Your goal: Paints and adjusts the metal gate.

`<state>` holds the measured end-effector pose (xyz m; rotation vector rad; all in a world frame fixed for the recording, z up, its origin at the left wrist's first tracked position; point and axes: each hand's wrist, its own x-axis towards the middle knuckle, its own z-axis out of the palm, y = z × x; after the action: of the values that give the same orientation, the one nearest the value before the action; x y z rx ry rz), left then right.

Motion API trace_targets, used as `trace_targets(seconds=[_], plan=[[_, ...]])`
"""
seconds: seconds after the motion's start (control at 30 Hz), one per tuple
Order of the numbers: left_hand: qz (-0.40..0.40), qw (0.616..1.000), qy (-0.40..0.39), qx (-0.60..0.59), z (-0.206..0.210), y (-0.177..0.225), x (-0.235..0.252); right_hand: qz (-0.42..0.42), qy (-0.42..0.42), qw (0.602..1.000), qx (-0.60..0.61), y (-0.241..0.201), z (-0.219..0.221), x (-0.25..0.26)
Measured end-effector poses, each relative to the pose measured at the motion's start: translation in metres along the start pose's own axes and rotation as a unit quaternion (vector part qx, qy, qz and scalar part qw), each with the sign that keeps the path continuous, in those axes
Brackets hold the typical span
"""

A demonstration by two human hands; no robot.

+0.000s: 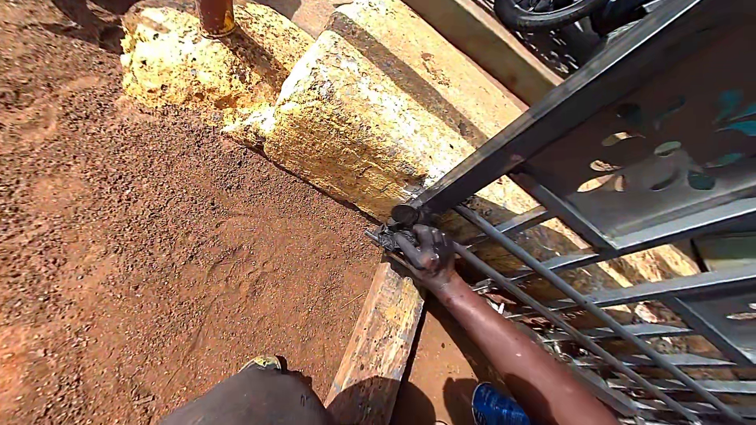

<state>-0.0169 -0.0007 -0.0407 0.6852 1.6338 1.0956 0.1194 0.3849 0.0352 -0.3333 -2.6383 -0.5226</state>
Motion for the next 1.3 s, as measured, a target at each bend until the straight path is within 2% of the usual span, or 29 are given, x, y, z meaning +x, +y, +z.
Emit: trace_targets(seconds=[0.07,0.17,0.27,0.3,0.37,0.43,0.5,0.57,0.67,0.77,0.9,0.97,1.03,1.07,1.13,1.2,1.3], plan=[[-0.008,1.000,-0.017,-0.009,0.003,-0.004,0.000,0.015,-0.040,0.999,-0.021,-0.011,-0.006,0.001],[-0.031,0.999,0.043,0.000,0.010,0.011,-0.004,0.037,-0.086,0.995,-0.020,-0.010,-0.028,0.018],[0.031,0.998,0.046,-0.002,0.010,-0.008,-0.006,0.058,-0.042,0.997,-0.010,0.009,-0.040,0.031],[0.038,0.998,0.046,0.001,0.012,-0.013,-0.009,0.052,-0.038,0.998,0.000,0.007,-0.038,0.025],[0.009,0.999,0.032,0.018,0.010,-0.010,-0.009,0.056,-0.086,0.994,0.031,-0.004,-0.026,0.008],[0.000,0.999,0.041,0.022,0.010,-0.004,-0.007,0.106,-0.125,0.983,0.088,-0.014,-0.019,0.001],[0.025,0.998,0.057,0.007,0.014,-0.010,-0.007,0.178,-0.093,0.969,0.142,-0.023,-0.023,0.006],[0.023,0.999,0.033,-0.017,0.011,-0.010,-0.009,0.207,-0.057,0.961,0.174,-0.040,-0.028,0.006],[-0.011,1.000,0.018,-0.007,0.008,-0.002,-0.008,0.158,-0.137,0.968,0.142,-0.064,-0.016,-0.007],[0.034,0.997,0.061,0.036,0.014,-0.012,-0.007,0.117,-0.076,0.985,0.101,-0.075,0.012,0.003],[-0.001,0.994,0.086,0.073,0.025,-0.006,-0.009,0.127,-0.021,0.971,0.199,-0.089,0.037,0.043],[0.035,0.994,0.080,0.066,0.025,-0.038,-0.009,0.173,0.019,0.932,0.319,-0.094,0.040,0.055],[0.095,0.988,0.106,0.060,0.024,-0.081,-0.005,0.278,0.076,0.865,0.410,-0.099,0.019,0.058],[0.107,0.985,0.122,0.054,0.025,-0.089,-0.005,0.336,0.082,0.820,0.455,-0.098,0.000,0.054],[0.113,0.983,0.137,0.042,0.026,-0.086,-0.003,0.441,0.078,0.705,0.550,-0.089,-0.030,0.035],[0.121,0.986,0.117,0.009,0.022,-0.064,0.005,0.536,0.078,0.578,0.611,-0.074,-0.050,0.015],[0.159,0.981,0.109,-0.030,0.012,-0.019,0.044,0.607,0.127,0.422,0.662,-0.051,-0.073,-0.013]])
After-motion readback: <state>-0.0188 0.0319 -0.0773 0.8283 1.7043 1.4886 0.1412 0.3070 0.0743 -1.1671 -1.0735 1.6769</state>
